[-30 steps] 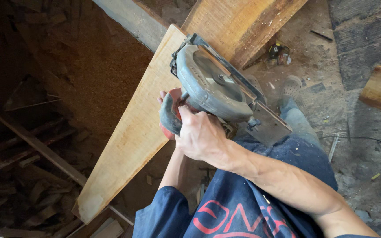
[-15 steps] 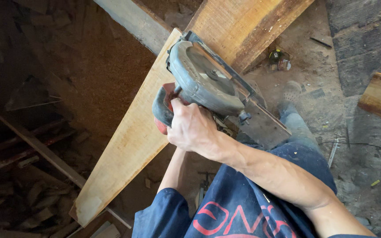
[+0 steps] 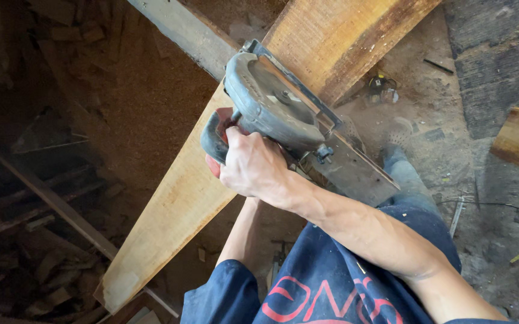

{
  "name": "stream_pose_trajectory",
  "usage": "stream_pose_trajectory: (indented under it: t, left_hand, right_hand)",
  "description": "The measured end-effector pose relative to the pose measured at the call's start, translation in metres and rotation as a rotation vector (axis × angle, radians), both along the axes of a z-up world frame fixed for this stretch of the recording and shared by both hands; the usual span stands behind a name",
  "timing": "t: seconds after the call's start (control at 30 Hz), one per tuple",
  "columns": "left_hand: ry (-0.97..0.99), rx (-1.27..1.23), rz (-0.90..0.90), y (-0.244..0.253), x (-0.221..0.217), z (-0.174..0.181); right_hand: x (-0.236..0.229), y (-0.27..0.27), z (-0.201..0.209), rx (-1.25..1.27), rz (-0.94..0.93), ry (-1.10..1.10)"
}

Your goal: The person marks a wooden plank with a square and pencil, then uses a circular saw to cut the plank. They also use a hand planer to smooth the plank's surface and repeatedly reposition the wood on the workbench.

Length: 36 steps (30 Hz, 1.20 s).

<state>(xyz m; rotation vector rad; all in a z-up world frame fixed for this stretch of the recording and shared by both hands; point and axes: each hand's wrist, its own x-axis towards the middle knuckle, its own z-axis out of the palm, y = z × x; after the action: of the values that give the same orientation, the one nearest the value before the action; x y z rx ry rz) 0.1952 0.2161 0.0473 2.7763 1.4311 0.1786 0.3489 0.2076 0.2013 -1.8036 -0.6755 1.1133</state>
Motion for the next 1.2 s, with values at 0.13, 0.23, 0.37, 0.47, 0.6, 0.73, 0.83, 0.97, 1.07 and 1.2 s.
stream_pose_trajectory:
  t: [0.13, 0.23, 0.37, 0.47, 0.6, 0.73, 0.83, 0.97, 1.07, 1.2]
  left_hand:
    - [0.004, -0.001, -0.002, -0.001, 0.001, -0.004]
    - [0.017, -0.001, 0.003, -0.001, -0.001, -0.007]
    - [0.016, 0.000, 0.011, 0.001, 0.001, -0.011]
    - [0.020, -0.006, 0.015, 0.001, 0.001, -0.014]
    - [0.024, -0.005, 0.020, 0.002, 0.003, -0.017]
    - [0.034, -0.012, 0.028, 0.002, 0.004, -0.020]
    - [0.042, -0.009, 0.032, 0.006, 0.006, -0.024]
    - [0.062, -0.023, 0.025, 0.007, 0.003, -0.030]
    - [0.083, -0.032, 0.031, 0.010, -0.001, -0.035]
    - [0.107, -0.055, 0.029, 0.016, -0.007, -0.042]
  right_hand:
    - [0.002, 0.008, -0.003, -0.003, 0.019, 0.004]
    - [0.000, 0.014, -0.008, 0.078, -0.023, -0.028]
    - [-0.001, 0.020, -0.013, 0.110, -0.031, -0.024]
    - [-0.003, 0.024, -0.015, 0.157, -0.063, -0.020]
    - [-0.002, 0.032, -0.017, 0.108, -0.042, -0.022]
    - [0.002, 0.038, -0.018, 0.148, -0.042, 0.006]
    - [0.007, 0.043, -0.015, 0.121, -0.033, 0.131]
    - [0.008, 0.048, -0.014, 0.101, -0.019, 0.075]
    - [0.008, 0.054, -0.016, 0.137, -0.033, 0.046]
    - [0.009, 0.061, -0.017, 0.175, -0.055, 0.069]
